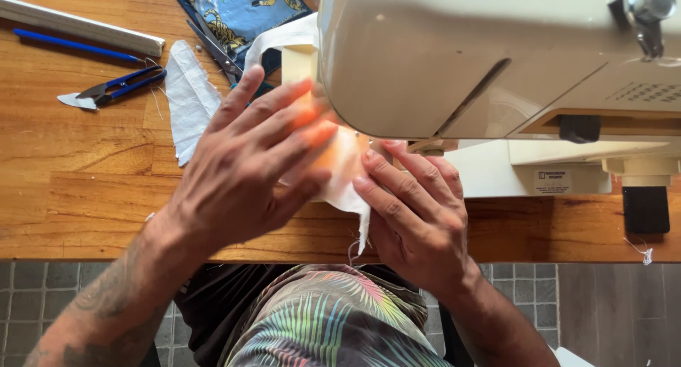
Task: The person operates a sewing machine to stitch a piece of white fabric. They remove the bobbin case, wind a new bobbin with thread, and reinsert it into the machine.
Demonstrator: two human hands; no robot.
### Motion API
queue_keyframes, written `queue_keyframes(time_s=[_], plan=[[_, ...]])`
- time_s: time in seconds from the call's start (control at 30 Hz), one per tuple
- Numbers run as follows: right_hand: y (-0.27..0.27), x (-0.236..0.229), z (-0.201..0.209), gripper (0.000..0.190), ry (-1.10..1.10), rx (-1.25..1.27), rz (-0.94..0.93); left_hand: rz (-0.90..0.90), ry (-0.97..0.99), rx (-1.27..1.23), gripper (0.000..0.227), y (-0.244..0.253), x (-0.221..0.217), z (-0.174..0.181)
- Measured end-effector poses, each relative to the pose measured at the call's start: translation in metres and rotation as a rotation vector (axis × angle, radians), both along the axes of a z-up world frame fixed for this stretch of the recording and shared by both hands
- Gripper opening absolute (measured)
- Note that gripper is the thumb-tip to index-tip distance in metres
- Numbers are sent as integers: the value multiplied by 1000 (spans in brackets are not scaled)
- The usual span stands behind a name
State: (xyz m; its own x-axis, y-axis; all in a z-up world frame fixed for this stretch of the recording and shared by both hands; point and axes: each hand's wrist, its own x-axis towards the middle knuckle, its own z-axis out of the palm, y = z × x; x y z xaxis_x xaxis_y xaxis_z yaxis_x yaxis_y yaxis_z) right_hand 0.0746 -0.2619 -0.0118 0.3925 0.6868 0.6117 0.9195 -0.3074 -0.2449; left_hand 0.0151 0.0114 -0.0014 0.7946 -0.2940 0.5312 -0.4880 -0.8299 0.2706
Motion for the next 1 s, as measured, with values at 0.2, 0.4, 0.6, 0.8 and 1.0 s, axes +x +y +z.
queue_keyframes(time_s=[0.2,0.4,0.6,0.8,1.0], plan=[[-2,-6,11,17,217,128,40,-92,-177,-144,39,-26,-19,0],[1,-10,29,6,427,149,-13,-13,-190,-271,17,-44,-19,-1],[2,-8,38,6,555,122,-24,4,-148,-361,13,-48,-17,-5],[-1,-11,37,9,586,161,18,6,-145,-350,17,-48,-20,-5],[-3,-17,27,10,460,174,43,4,-217,-253,21,-48,-20,-13]])
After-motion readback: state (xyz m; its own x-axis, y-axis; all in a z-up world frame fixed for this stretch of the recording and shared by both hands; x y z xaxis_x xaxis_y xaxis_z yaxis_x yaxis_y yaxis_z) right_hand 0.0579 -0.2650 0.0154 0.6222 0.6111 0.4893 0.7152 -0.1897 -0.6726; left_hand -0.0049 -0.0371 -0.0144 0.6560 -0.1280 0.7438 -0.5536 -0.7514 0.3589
